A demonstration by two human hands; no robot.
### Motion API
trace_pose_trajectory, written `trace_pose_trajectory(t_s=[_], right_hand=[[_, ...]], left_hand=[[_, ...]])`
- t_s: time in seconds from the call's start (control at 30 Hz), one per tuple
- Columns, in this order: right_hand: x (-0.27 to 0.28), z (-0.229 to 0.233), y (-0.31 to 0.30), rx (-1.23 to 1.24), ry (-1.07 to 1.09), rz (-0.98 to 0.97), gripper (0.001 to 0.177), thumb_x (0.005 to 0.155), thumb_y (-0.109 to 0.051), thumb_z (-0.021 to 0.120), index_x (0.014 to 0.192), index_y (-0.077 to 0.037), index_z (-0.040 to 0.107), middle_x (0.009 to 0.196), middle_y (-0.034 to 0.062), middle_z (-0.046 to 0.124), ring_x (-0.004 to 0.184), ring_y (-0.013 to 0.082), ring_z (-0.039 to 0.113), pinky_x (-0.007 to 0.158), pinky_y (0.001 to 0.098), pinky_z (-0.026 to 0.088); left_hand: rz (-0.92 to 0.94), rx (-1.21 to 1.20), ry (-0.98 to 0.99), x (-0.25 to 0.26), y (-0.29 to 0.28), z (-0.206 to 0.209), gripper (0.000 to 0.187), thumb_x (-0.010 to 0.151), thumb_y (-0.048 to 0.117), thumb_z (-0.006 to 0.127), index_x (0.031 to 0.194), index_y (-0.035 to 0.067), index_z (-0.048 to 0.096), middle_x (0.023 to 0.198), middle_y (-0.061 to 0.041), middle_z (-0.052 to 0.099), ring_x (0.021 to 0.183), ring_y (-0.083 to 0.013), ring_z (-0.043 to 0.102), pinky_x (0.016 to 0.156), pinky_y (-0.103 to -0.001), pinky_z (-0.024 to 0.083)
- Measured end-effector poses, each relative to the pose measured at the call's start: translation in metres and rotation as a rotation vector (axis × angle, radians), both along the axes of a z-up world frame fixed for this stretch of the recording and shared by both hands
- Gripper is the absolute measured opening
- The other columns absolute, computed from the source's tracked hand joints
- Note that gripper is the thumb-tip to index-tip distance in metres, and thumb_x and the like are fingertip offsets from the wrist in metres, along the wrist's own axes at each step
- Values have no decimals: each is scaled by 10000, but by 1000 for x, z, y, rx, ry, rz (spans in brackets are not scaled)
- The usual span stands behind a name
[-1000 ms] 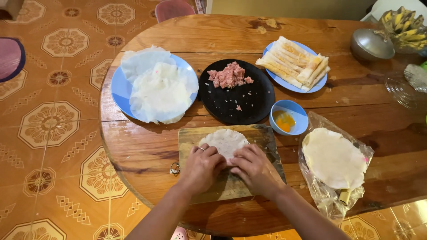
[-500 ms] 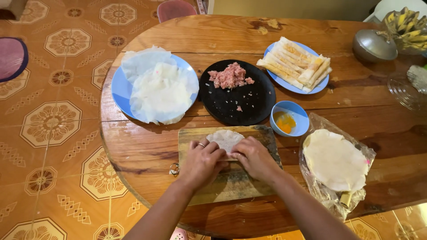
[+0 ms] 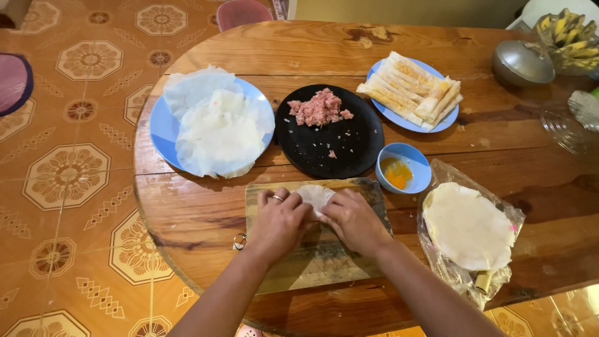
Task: Assembling and rolling spring rolls with meat filling on a wooden table
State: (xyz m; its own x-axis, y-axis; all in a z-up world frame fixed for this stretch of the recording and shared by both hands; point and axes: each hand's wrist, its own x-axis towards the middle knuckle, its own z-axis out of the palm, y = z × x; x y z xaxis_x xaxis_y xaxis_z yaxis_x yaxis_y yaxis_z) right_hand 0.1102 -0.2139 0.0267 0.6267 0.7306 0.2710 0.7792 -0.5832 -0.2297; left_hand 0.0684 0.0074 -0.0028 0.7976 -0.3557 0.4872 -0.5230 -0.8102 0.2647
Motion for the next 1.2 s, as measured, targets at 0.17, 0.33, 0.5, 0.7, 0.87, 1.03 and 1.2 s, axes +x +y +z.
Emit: trace_pose_trajectory(t_s=[0.17,0.33,0.5,0.7,0.87,1.03,1.2], right_hand=[[-9,21,3,-58,66,-19,153,935,-264,687,1001,-127,709,933,54,673,954,282,660,822,400,535],[-34,27,2,-111,8,-64,114,973,-202,653,1001,-99,693,922,32,614,960,231,654,850,317,537],[-63,4,3,39,204,-427,157,899,7,697,1050,-5,737,959,158,707,840,264,677,710,337,656],[-65,0,9,111,182,-493,203,906,-163,698,1081,-78,755,972,123,709,871,320,657,789,441,524],[-74,3,3,103,256,-534,238,884,-142,729,1103,-50,748,1027,137,727,914,288,684,827,411,566],[-86,4,-17,70,292,-545,89,881,-153,708,947,-96,694,864,109,689,824,303,632,731,450,517],[-69,70,-20,-181,650,-578,96,877,-244,765,918,-166,803,860,22,753,745,166,667,738,334,541]], left_hand=[[-17,48,-146,1,0,4,132,867,341,673,826,216,663,830,-3,539,927,-229,527,901,-477,361],[-79,125,-184,4,-5,29,75,880,264,661,882,204,705,846,1,590,958,-220,559,955,-506,371],[-205,227,-61,20,-21,38,85,851,171,682,879,142,757,1099,-87,638,1041,-331,581,927,-571,410],[24,-160,16,-12,-30,40,217,930,196,668,1117,94,706,1113,-73,721,1015,-313,593,813,-454,438],[135,-219,168,-25,-44,32,487,879,414,740,1218,73,666,1279,-87,667,1202,-347,530,940,-516,401],[176,-272,169,-23,-52,27,507,841,442,717,1203,90,672,1294,-73,654,1221,-337,529,992,-534,352],[267,-259,137,-22,-64,38,574,721,470,803,1105,76,639,1153,-88,641,1087,-354,546,921,-532,363]])
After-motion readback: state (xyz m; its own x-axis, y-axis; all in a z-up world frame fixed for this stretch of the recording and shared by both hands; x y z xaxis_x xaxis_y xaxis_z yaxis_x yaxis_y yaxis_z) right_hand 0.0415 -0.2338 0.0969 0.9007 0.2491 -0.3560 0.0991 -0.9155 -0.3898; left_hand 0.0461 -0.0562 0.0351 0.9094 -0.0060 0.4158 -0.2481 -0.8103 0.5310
